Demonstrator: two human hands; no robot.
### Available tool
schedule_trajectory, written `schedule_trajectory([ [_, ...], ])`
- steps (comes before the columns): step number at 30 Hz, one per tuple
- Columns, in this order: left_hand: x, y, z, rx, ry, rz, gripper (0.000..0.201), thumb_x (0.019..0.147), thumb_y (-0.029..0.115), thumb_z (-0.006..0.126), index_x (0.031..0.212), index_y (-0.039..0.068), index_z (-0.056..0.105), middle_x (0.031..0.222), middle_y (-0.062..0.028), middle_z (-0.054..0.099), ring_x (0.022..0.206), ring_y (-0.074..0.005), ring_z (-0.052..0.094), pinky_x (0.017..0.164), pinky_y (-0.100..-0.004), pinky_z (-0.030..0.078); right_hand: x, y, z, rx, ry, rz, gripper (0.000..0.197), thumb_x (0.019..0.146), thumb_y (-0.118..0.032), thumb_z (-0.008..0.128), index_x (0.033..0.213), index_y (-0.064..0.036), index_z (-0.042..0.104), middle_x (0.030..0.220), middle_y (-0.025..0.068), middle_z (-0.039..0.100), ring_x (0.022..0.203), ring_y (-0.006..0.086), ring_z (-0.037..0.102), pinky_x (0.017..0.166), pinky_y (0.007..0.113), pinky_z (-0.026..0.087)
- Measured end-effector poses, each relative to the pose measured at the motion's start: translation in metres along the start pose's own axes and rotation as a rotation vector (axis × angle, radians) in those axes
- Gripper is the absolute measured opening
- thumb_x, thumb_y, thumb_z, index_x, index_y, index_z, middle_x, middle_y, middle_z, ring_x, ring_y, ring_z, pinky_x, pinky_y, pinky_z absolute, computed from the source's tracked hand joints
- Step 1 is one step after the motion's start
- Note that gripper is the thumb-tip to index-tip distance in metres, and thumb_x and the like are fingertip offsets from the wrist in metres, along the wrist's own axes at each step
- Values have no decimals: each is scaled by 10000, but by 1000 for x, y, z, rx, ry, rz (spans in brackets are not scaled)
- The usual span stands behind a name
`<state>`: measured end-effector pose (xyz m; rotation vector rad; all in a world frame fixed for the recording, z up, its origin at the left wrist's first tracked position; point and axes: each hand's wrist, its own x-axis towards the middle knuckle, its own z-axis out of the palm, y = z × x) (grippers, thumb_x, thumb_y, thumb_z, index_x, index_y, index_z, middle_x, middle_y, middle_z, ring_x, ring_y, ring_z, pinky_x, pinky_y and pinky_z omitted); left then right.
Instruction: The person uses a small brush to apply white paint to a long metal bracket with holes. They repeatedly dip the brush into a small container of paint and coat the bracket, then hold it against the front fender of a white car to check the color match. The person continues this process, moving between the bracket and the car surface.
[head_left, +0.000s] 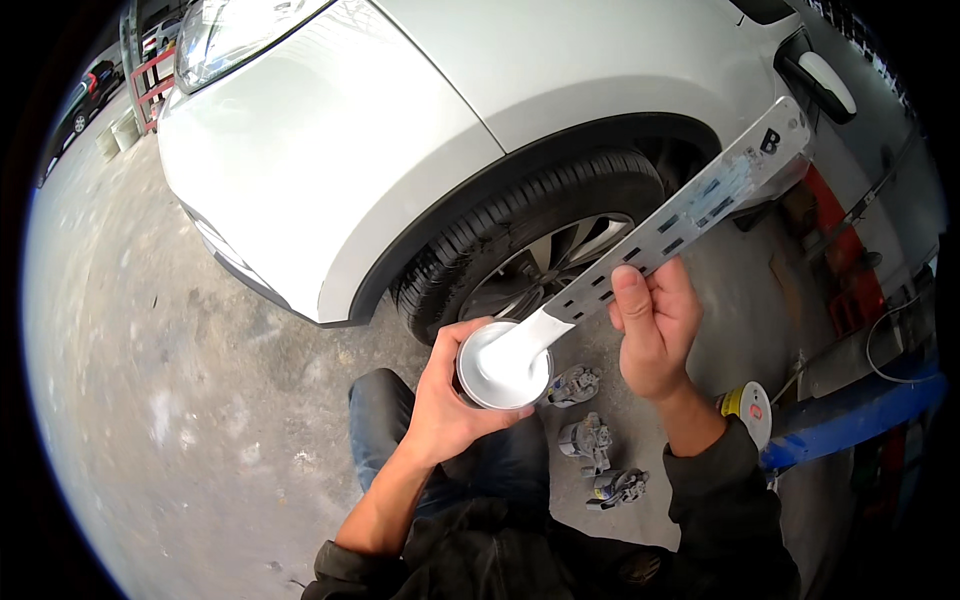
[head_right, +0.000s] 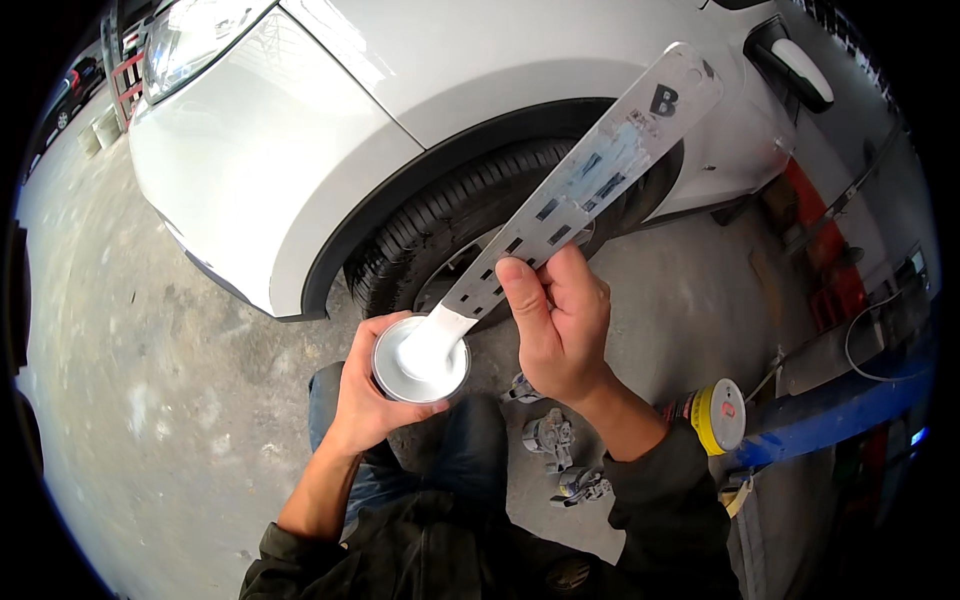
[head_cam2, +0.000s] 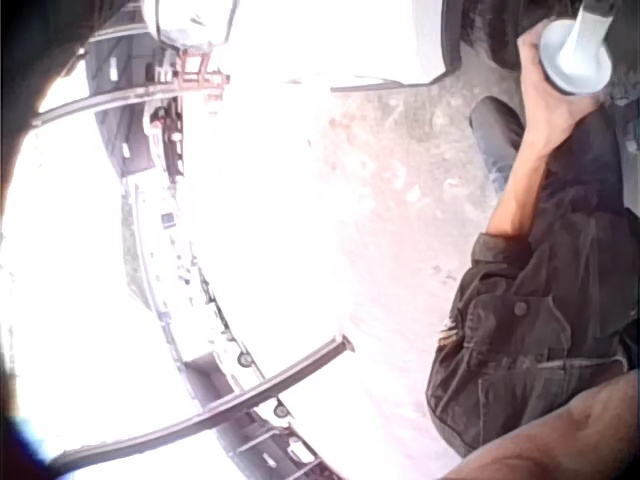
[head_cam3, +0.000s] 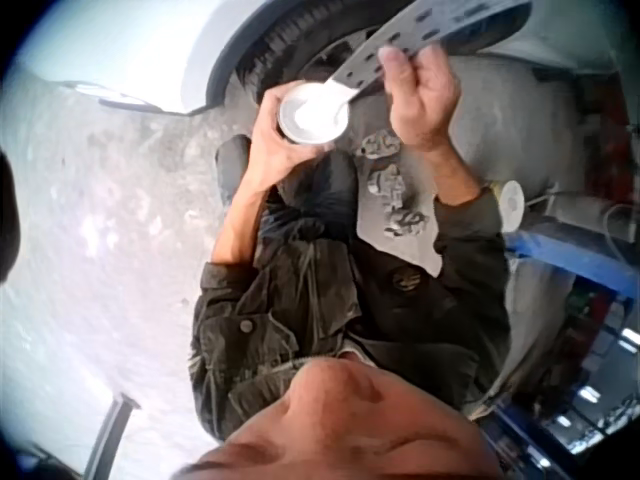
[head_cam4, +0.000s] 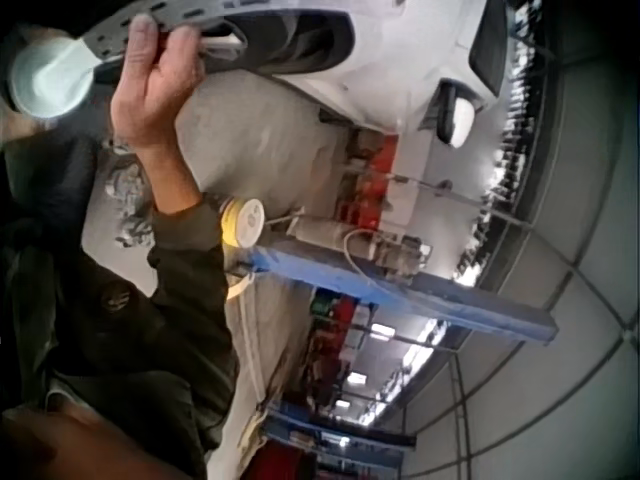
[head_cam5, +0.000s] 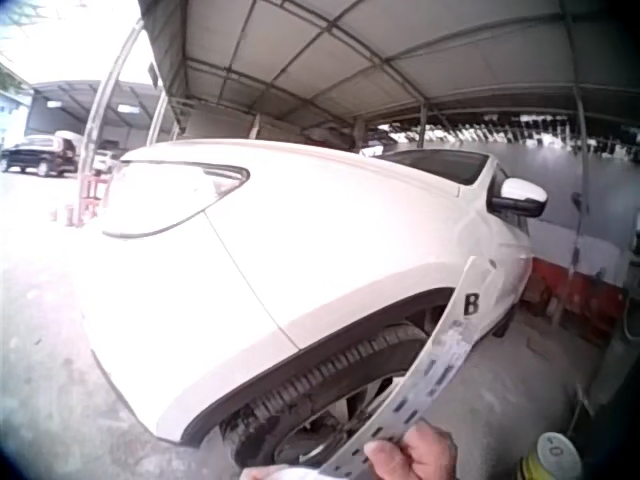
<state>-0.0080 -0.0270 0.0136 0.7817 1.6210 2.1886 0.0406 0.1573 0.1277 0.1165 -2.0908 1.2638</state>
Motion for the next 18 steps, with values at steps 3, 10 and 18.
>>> schedule_trajectory([
  [3, 4, 1, 2, -87, -21, -43, 872, 611, 9, 892, 1343, 25, 419, 1260, -93, 571, 1190, -187, 562, 1030, -330, 451, -20, 15, 12, -253, -173, -279, 128, 944, -93, 656, 884, 3, 597, 670, 110, 632, 519, 207, 581, 506, 324, 450],
  [10, 4, 2, 5, -77, -24, 5, 890, 610, 2, 896, 1355, 22, 410, 1270, -95, 569, 1198, -182, 557, 1031, -341, 452, -18, 11, 4, -261, -171, -165, 122, 951, -100, 643, 984, 16, 622, 762, 114, 655, 616, 247, 641, 592, 327, 491],
  [18, 5, 4, 2, -53, -15, -21, 877, 589, 12, 901, 1331, 25, 432, 1253, -92, 585, 1178, -179, 568, 1024, -333, 451, -13, 7, -1, -252, -185, -170, 114, 956, -96, 636, 973, 15, 619, 756, 121, 668, 624, 212, 668, 565, 320, 498],
])
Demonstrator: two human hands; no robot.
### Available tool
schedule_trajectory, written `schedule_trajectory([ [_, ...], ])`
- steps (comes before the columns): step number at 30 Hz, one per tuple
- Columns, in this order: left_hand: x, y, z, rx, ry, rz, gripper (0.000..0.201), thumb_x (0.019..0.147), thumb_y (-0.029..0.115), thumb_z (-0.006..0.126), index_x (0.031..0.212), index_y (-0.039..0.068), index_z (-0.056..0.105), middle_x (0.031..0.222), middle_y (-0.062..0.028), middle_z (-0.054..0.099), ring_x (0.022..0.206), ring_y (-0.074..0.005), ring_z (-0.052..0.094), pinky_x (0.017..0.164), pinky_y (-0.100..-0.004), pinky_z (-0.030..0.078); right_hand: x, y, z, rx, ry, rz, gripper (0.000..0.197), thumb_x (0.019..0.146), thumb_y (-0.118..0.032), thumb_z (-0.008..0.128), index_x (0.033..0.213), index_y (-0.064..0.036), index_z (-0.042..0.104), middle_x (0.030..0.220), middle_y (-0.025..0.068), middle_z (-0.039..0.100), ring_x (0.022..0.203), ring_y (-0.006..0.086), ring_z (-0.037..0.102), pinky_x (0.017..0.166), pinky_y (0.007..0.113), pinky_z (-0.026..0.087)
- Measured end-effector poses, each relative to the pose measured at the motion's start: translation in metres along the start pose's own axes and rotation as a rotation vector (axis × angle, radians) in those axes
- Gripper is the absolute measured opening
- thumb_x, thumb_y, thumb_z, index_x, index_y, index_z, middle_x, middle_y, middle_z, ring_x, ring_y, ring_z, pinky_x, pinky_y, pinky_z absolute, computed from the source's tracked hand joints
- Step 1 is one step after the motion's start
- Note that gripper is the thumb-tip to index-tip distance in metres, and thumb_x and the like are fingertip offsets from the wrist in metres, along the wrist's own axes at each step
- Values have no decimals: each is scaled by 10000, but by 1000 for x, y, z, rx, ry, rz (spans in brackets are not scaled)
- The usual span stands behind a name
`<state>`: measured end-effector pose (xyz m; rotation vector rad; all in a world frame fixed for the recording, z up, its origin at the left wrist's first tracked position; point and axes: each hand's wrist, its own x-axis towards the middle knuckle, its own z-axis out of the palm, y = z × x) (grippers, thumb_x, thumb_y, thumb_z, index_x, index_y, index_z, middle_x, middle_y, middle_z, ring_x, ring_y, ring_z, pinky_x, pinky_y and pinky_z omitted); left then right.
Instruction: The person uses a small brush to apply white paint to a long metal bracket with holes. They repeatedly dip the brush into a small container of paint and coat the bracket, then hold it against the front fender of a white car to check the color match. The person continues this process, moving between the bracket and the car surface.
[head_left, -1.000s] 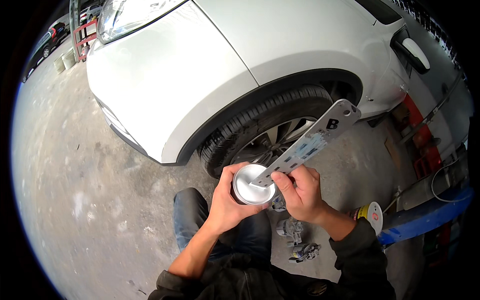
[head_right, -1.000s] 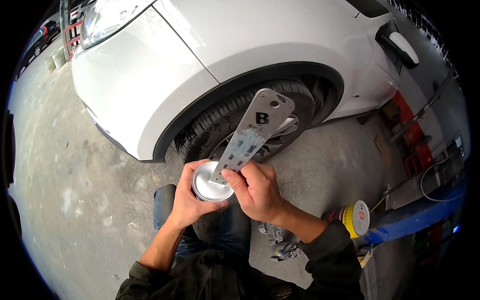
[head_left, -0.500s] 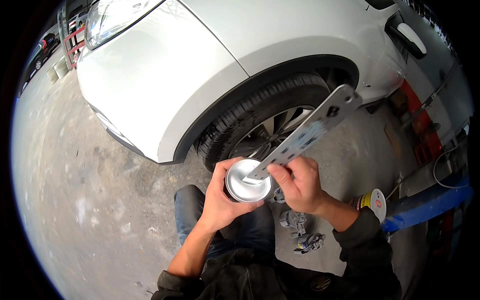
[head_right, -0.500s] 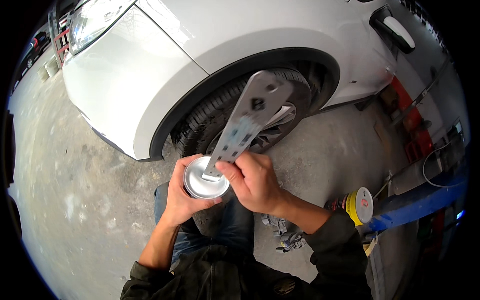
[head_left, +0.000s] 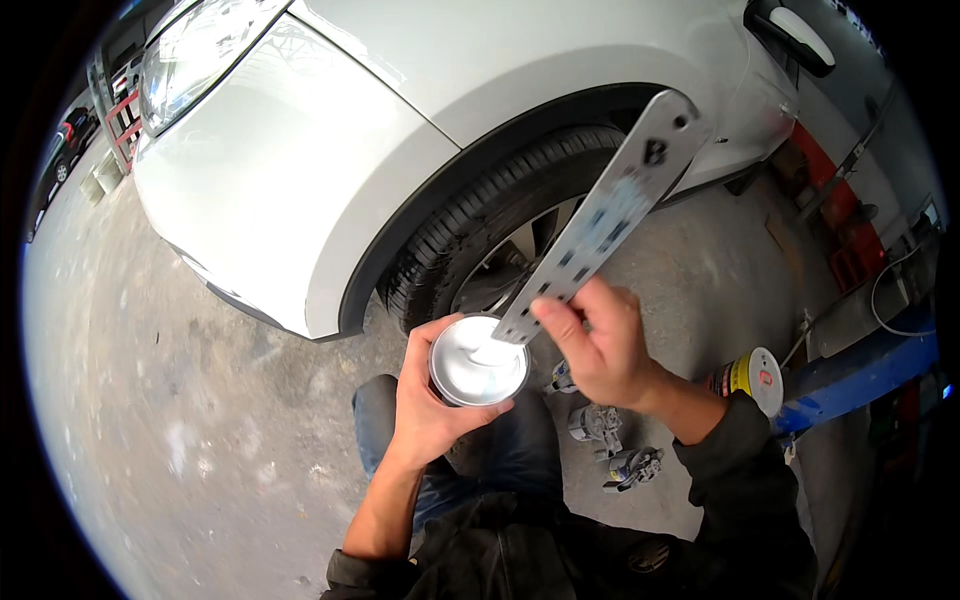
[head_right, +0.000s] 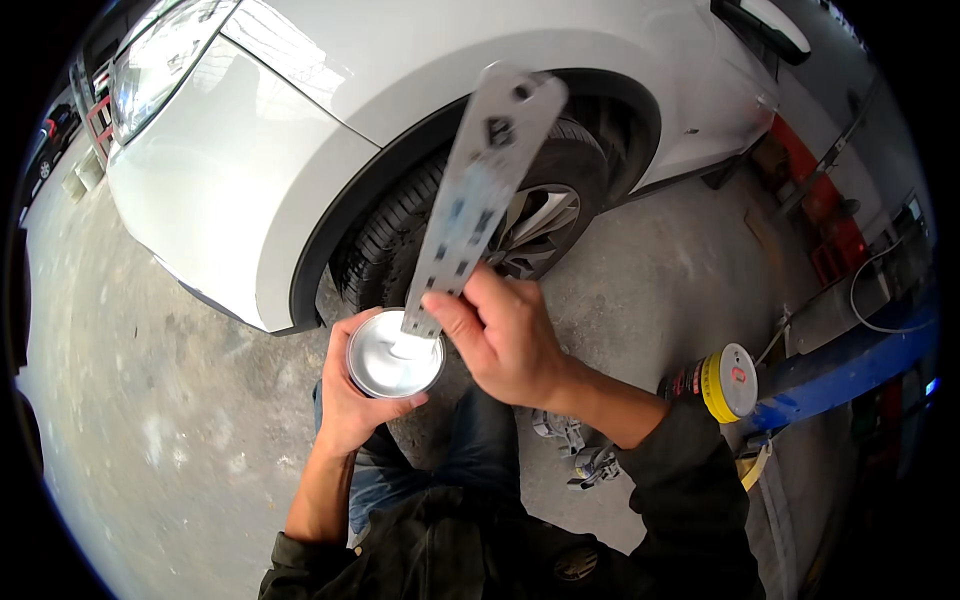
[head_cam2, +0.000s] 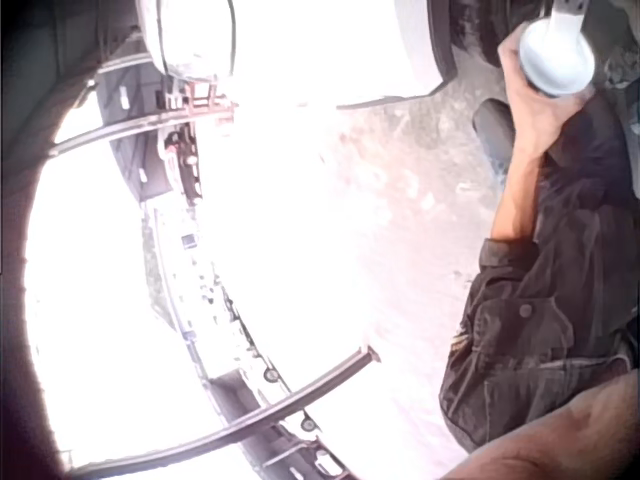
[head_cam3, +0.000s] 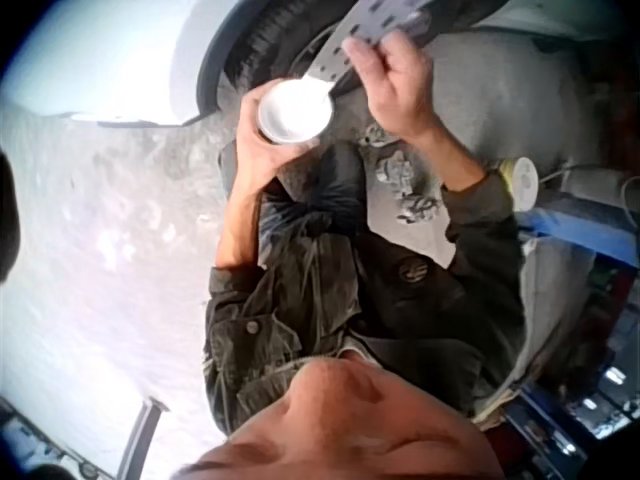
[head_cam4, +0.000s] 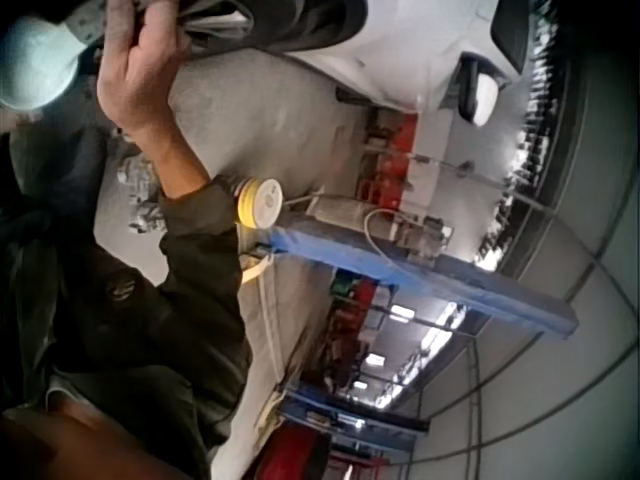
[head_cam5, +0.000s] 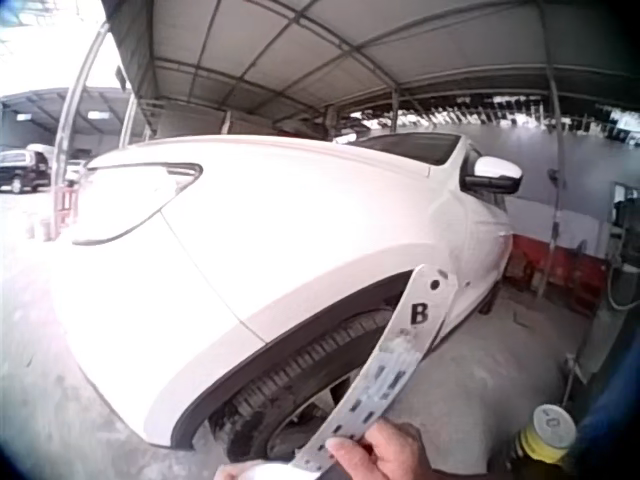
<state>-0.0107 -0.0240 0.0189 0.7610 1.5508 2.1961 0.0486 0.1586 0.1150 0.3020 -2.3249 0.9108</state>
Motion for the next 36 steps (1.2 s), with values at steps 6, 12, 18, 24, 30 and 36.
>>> schedule_trajectory([
  [6, -3, -2, -2, 27, 20, 13, 879, 578, 28, 911, 1319, 26, 437, 1234, -89, 590, 1154, -174, 578, 1016, -334, 457, 10, -7, -4, 111, 70, 183, 101, 950, -87, 637, 930, 7, 607, 763, 134, 668, 623, 242, 673, 557, 336, 502],
  [12, -1, -3, 4, -7, 6, 5, 868, 589, 11, 899, 1321, 28, 434, 1229, -87, 590, 1153, -180, 579, 1016, -338, 460, 11, -13, -3, 124, 97, 122, 111, 939, -89, 656, 923, -2, 590, 708, 108, 645, 572, 225, 642, 536, 314, 480],
  [18, 4, -9, 5, -9, -11, -13, 878, 590, 24, 904, 1330, 33, 429, 1240, -87, 589, 1157, -183, 577, 1018, -346, 458, 1, 0, 2, 192, -120, 150, 133, 954, -119, 663, 974, 7, 624, 747, 80, 647, 623, 132, 610, 584, 288, 482],
  [24, 2, -14, 0, -29, -46, -34, 900, 575, 31, 914, 1335, 34, 432, 1245, -87, 589, 1170, -186, 572, 1026, -350, 451, 33, 0, -20, 729, -229, 244, 179, 982, -220, 656, 987, -50, 601, 830, 36, 621, 608, 41, 502, 513, 180, 365],
  [30, 9, -4, -5, -16, -83, -48, 918, 569, 24, 920, 1344, 40, 428, 1262, -80, 575, 1198, -186, 555, 1042, -354, 443, 40, -9, -22, 401, -292, 67, 169, 905, -81, 680, 1046, -12, 620, 932, 62, 672, 765, 136, 635, 689, 287, 521],
  [36, 20, -4, -13, -14, -124, -16, 910, 577, 6, 910, 1346, 38, 424, 1278, -80, 549, 1200, -183, 549, 1036, -348, 448, 27, 10, -12, 59, -398, -51, 207, 901, -90, 689, 1073, 21, 661, 846, 135, 696, 712, 228, 684, 634, 352, 523],
])
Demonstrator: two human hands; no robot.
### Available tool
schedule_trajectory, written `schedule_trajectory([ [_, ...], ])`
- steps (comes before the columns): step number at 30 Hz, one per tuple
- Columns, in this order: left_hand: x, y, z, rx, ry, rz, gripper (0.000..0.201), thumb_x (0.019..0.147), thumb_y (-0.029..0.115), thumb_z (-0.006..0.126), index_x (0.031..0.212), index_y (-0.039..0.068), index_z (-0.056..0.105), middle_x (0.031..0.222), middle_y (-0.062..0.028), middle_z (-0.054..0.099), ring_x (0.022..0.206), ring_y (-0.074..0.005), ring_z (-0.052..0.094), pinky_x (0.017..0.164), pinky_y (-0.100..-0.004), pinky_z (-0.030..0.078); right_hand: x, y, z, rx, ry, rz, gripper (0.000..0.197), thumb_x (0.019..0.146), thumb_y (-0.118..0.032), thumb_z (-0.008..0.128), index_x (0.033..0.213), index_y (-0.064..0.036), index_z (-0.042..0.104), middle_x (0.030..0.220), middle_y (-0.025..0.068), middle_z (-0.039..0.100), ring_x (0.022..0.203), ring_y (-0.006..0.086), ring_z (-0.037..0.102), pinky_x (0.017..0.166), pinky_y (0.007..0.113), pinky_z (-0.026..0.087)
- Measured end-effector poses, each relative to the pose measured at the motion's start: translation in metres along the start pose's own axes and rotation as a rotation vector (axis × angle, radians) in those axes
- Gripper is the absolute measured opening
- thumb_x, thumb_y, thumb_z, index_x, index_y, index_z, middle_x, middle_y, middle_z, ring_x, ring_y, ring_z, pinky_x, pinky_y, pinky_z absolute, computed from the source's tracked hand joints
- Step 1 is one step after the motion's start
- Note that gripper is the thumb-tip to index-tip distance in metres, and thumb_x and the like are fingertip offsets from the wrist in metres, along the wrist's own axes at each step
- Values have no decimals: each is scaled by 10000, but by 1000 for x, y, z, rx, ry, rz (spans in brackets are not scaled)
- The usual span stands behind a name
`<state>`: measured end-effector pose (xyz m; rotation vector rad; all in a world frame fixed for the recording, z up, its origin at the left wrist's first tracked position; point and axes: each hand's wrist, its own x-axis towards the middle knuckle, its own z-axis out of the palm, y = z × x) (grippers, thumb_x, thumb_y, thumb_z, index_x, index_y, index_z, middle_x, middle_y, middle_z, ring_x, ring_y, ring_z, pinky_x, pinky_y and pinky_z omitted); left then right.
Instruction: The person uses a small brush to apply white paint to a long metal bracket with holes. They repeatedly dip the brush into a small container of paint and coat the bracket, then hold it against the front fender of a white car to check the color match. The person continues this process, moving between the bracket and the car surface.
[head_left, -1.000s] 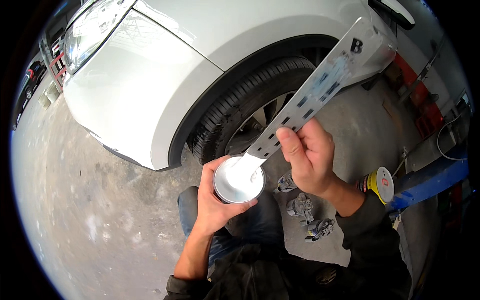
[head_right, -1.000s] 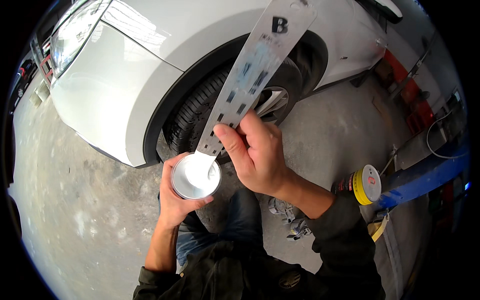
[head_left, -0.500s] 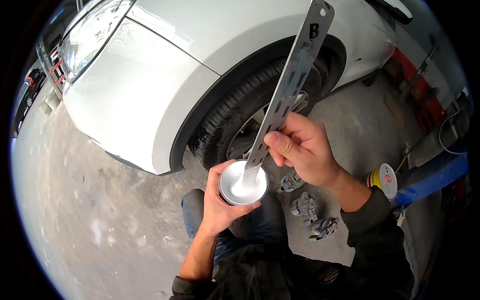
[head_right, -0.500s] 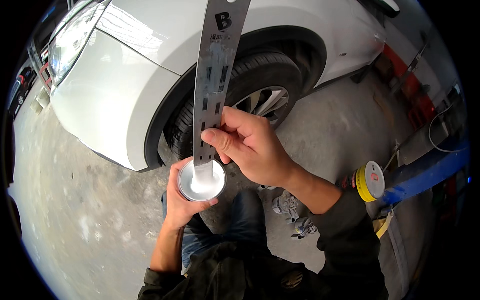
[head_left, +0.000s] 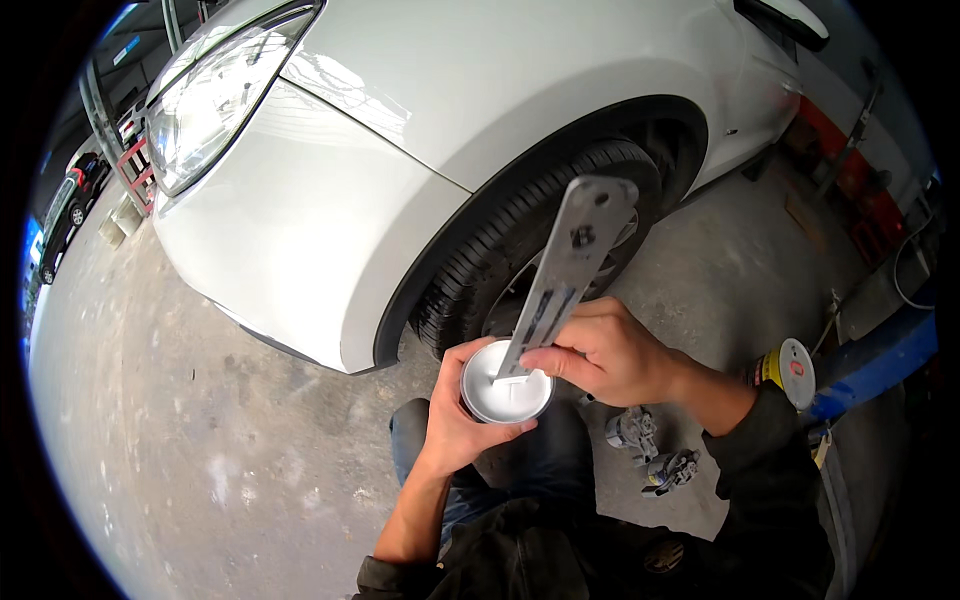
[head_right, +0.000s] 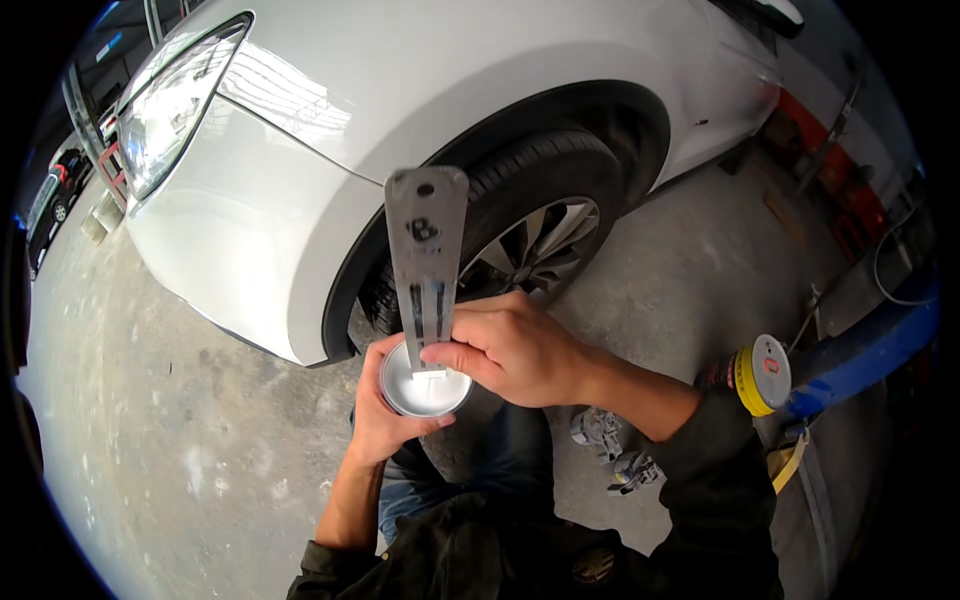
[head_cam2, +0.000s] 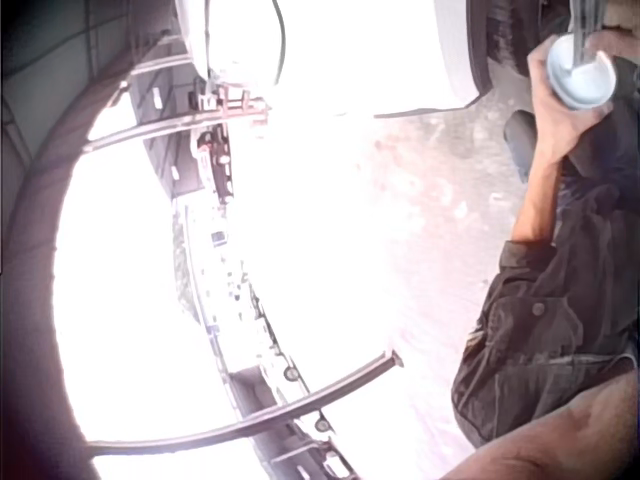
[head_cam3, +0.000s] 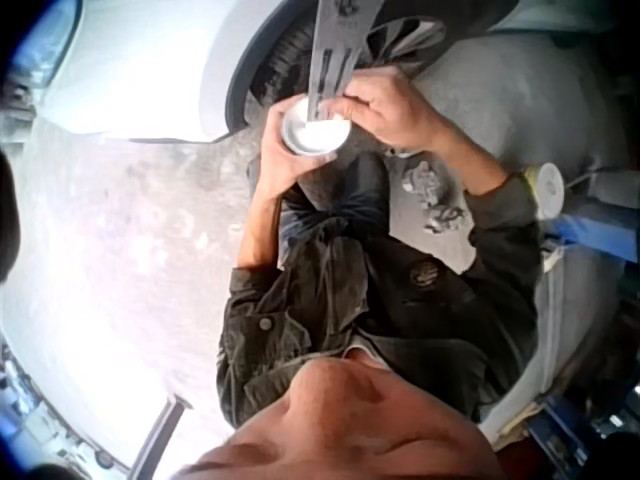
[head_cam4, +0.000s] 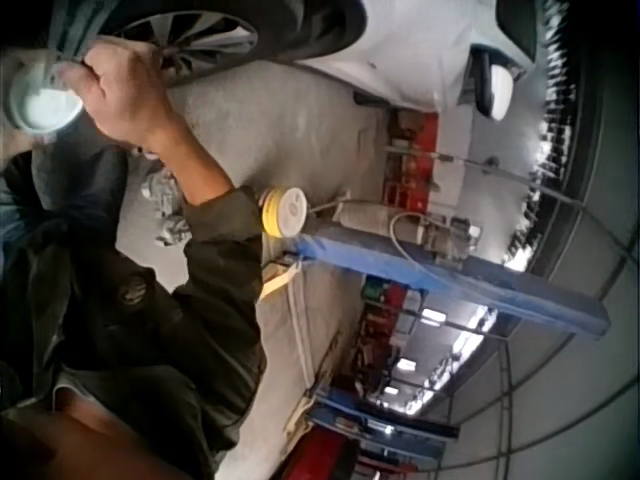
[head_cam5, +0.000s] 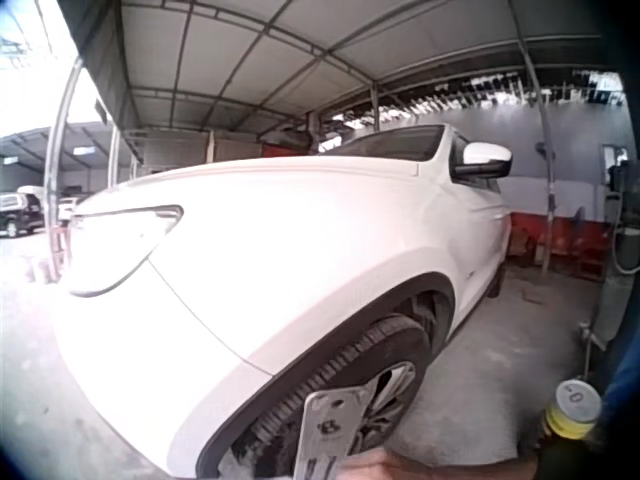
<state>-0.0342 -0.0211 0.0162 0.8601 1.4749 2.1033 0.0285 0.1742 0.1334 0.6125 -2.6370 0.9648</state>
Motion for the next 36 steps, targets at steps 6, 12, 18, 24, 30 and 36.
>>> schedule_trajectory([
  [6, -1, 0, -6, -4, 29, -14, 900, 580, 9, 908, 1343, 34, 431, 1263, -80, 567, 1195, -178, 552, 1031, -344, 447, 11, -8, -7, 58, 216, 64, 125, 900, -73, 688, 966, 21, 639, 797, 146, 673, 672, 257, 667, 600, 343, 498],
  [12, -4, 0, -6, 35, 35, -10, 892, 585, 23, 907, 1342, 38, 437, 1263, -76, 571, 1183, -177, 555, 1025, -340, 448, 17, -17, -6, 100, 337, 60, 104, 911, -71, 674, 953, 12, 628, 738, 128, 673, 617, 277, 671, 550, 343, 498],
  [18, 4, 11, -15, -10, -86, -50, 903, 543, 73, 931, 1326, 35, 484, 1236, -62, 591, 1167, -168, 562, 1025, -343, 437, 23, -7, -1, 98, -8, -235, 140, 873, -56, 711, 975, 17, 651, 781, 121, 685, 680, 238, 682, 625, 319, 519],
  [24, 20, 29, -38, 56, -489, -56, 1013, 468, 180, 977, 1352, 34, 503, 1263, -71, 605, 1181, -199, 568, 1031, -363, 430, 69, -24, -29, 570, -270, -296, 121, 854, -5, 712, 963, 16, 666, 825, 68, 714, 663, 130, 652, 622, 276, 522],
  [30, 16, 36, -36, -20, -440, -53, 1075, 434, 174, 995, 1372, 30, 489, 1256, -61, 603, 1190, -198, 561, 1043, -357, 420, 65, -20, -29, 217, -241, -181, 161, 814, -78, 772, 879, -5, 644, 691, 111, 644, 566, 238, 617, 522, 315, 448],
  [36, 5, 32, -24, -18, -149, -34, 929, 482, 65, 961, 1299, 37, 521, 1226, -39, 612, 1162, -158, 574, 1022, -328, 439, 25, -19, -30, -5, 19, -76, 163, 847, -105, 725, 886, 15, 623, 688, 148, 653, 599, 296, 649, 548, 345, 480],
])
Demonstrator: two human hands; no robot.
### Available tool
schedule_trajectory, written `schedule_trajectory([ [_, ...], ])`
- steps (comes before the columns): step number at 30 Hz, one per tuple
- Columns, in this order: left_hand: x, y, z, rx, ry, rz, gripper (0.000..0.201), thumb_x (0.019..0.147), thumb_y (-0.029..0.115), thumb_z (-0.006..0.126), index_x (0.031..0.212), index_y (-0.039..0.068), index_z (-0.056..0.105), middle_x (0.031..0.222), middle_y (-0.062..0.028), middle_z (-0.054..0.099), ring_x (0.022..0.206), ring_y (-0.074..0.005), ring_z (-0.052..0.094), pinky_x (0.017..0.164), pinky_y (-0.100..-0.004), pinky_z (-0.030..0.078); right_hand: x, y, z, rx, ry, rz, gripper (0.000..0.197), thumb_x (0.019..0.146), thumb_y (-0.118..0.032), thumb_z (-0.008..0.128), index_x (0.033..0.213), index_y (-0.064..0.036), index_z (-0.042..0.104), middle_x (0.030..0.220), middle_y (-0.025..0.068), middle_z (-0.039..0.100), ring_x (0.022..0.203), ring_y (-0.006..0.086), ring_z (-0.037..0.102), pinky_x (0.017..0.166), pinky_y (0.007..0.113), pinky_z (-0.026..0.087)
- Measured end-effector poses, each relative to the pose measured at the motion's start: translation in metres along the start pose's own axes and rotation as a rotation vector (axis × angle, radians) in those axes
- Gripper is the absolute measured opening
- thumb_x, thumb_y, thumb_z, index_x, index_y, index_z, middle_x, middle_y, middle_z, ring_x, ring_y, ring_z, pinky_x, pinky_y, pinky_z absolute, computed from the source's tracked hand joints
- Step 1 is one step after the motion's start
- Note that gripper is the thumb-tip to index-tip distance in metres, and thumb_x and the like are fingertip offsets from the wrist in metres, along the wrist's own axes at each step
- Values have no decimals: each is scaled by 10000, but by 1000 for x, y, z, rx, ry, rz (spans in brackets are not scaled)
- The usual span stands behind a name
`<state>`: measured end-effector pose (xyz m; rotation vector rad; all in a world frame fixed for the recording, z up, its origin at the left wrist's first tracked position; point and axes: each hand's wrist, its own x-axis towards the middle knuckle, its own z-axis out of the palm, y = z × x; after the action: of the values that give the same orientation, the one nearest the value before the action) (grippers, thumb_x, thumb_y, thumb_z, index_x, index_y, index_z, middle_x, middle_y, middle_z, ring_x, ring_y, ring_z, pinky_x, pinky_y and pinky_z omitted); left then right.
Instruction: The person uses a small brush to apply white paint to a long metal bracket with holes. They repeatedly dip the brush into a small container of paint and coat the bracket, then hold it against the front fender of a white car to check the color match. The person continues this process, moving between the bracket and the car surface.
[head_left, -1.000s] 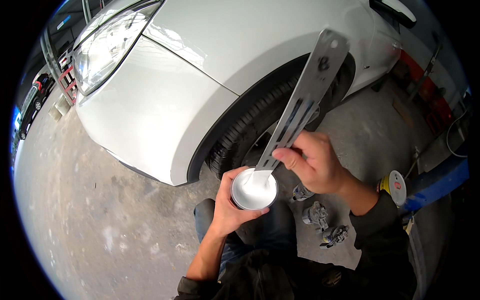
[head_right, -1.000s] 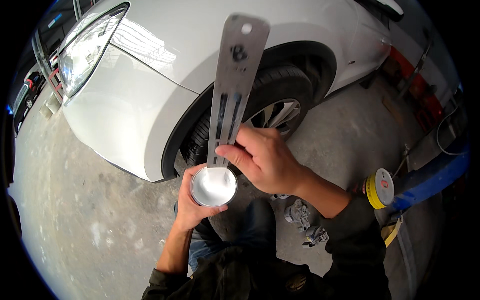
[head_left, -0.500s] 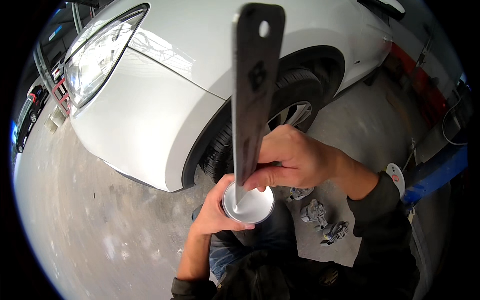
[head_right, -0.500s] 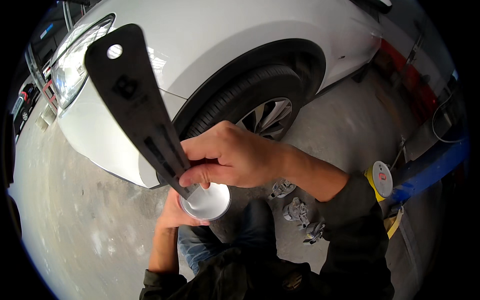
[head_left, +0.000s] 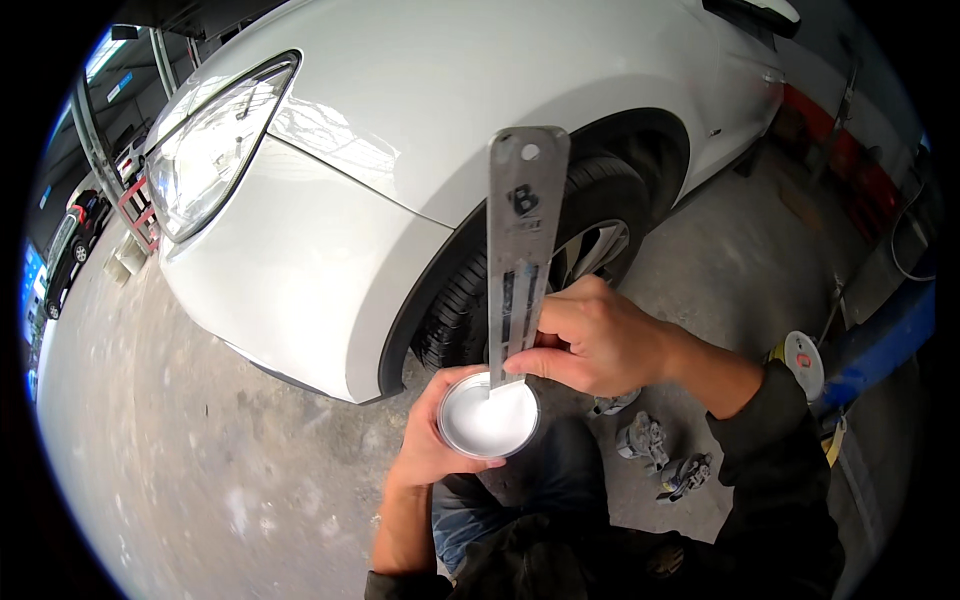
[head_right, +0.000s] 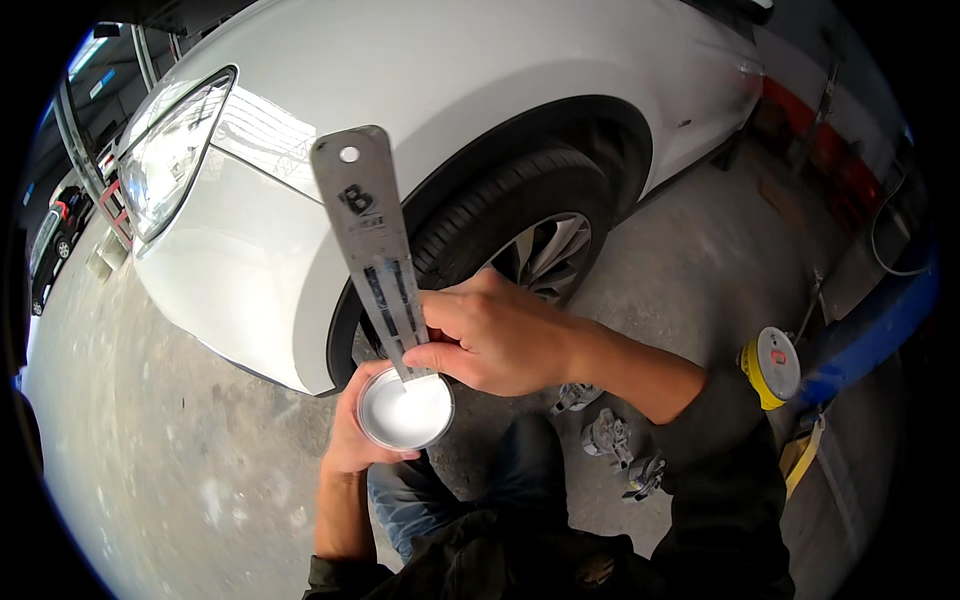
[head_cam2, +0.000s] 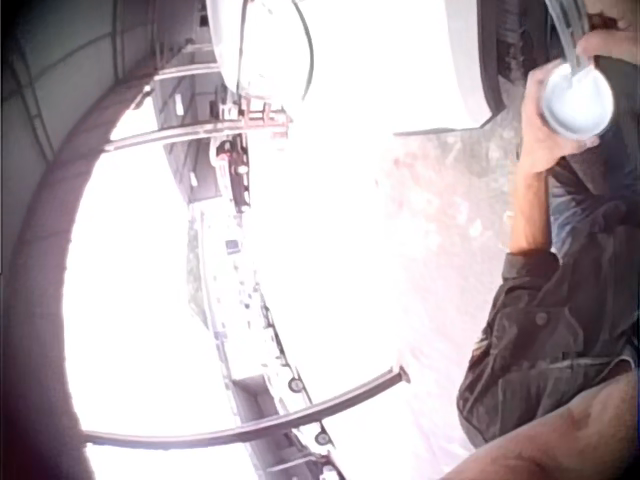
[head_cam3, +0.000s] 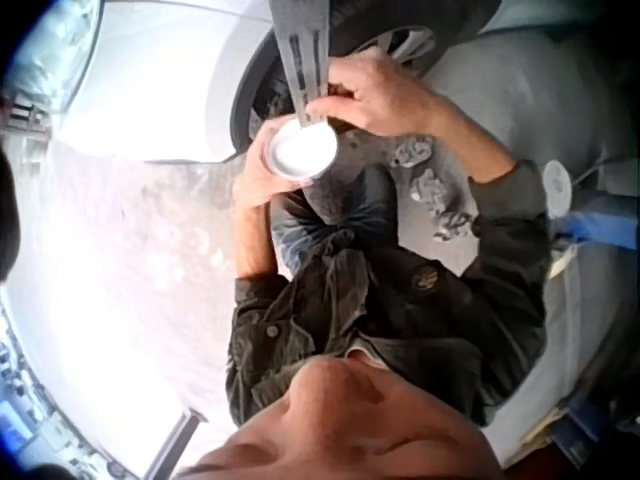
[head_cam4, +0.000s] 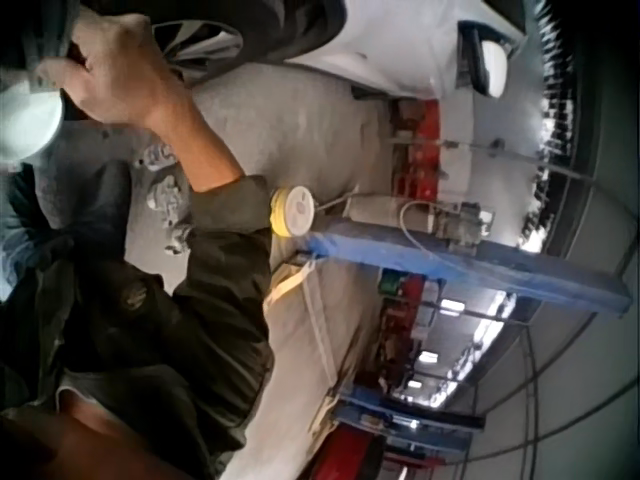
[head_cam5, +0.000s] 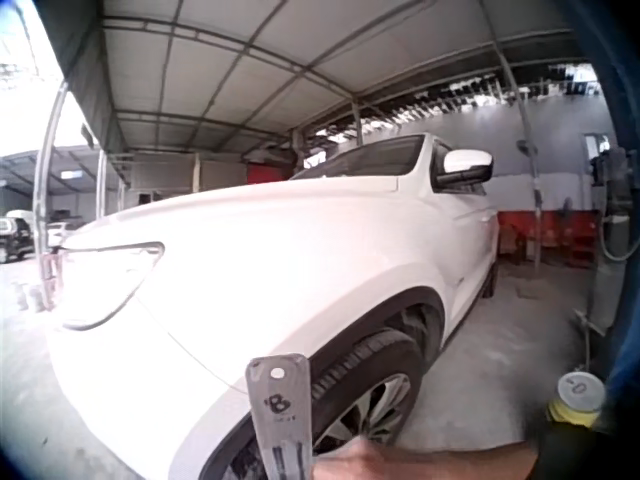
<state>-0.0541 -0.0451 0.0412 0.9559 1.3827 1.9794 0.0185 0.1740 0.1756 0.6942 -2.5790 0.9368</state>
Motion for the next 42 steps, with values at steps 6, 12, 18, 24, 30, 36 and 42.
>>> schedule_trajectory([
  [6, 10, -20, 33, 40, 300, 89, 843, 576, 29, 916, 1288, 18, 465, 1224, -101, 586, 1146, -187, 582, 997, -346, 476, -27, -9, 25, 31, 241, 229, 123, 868, -77, 693, 919, 18, 637, 759, 148, 678, 631, 269, 690, 540, 332, 508],
  [12, 12, -42, 45, 175, 412, 83, 849, 597, 70, 926, 1300, 20, 451, 1228, -95, 568, 1135, -190, 578, 993, -344, 477, -16, -10, 35, 125, 393, 211, 106, 886, -68, 681, 902, 14, 616, 701, 118, 651, 572, 209, 652, 513, 308, 478],
  [18, 8, -31, 46, 67, 348, 86, 895, 575, 80, 942, 1305, 14, 429, 1190, -98, 596, 1109, -180, 595, 960, -339, 493, -23, 4, 29, -2, 249, 135, 118, 907, -90, 672, 935, 15, 625, 748, 146, 658, 626, 251, 677, 557, 340, 502],
  [24, -2, -36, 46, 87, 333, 77, 875, 600, 73, 928, 1318, 11, 431, 1230, -90, 567, 1131, -173, 574, 987, -330, 481, -16, -3, 17, 153, 442, 240, 142, 909, -122, 680, 908, 12, 633, 721, 124, 660, 584, 213, 642, 534, 316, 479],
  [30, 2, -37, 46, 88, 291, 72, 882, 595, 76, 932, 1320, 25, 432, 1229, -88, 573, 1140, -176, 576, 994, -336, 474, -26, -1, 29, 139, 433, 222, 146, 906, -123, 688, 915, 14, 636, 752, 120, 660, 600, 182, 635, 552, 307, 484],
  [36, 10, -33, 51, 23, 265, 59, 895, 584, 54, 931, 1323, 24, 428, 1242, -87, 574, 1146, -180, 576, 1005, -342, 473, -40, 3, 45, 43, 364, 67, 127, 912, -111, 679, 925, 9, 639, 782, 133, 674, 653, 252, 677, 582, 351, 504],
  [42, 4, -33, 51, 33, 266, 66, 891, 579, 51, 929, 1321, 25, 436, 1220, -89, 578, 1135, -177, 576, 990, -335, 481, -36, 13, 52, -14, 480, 17, 159, 948, -152, 655, 917, 2, 633, 691, 113, 639, 549, 154, 589, 515, 299, 452],
])
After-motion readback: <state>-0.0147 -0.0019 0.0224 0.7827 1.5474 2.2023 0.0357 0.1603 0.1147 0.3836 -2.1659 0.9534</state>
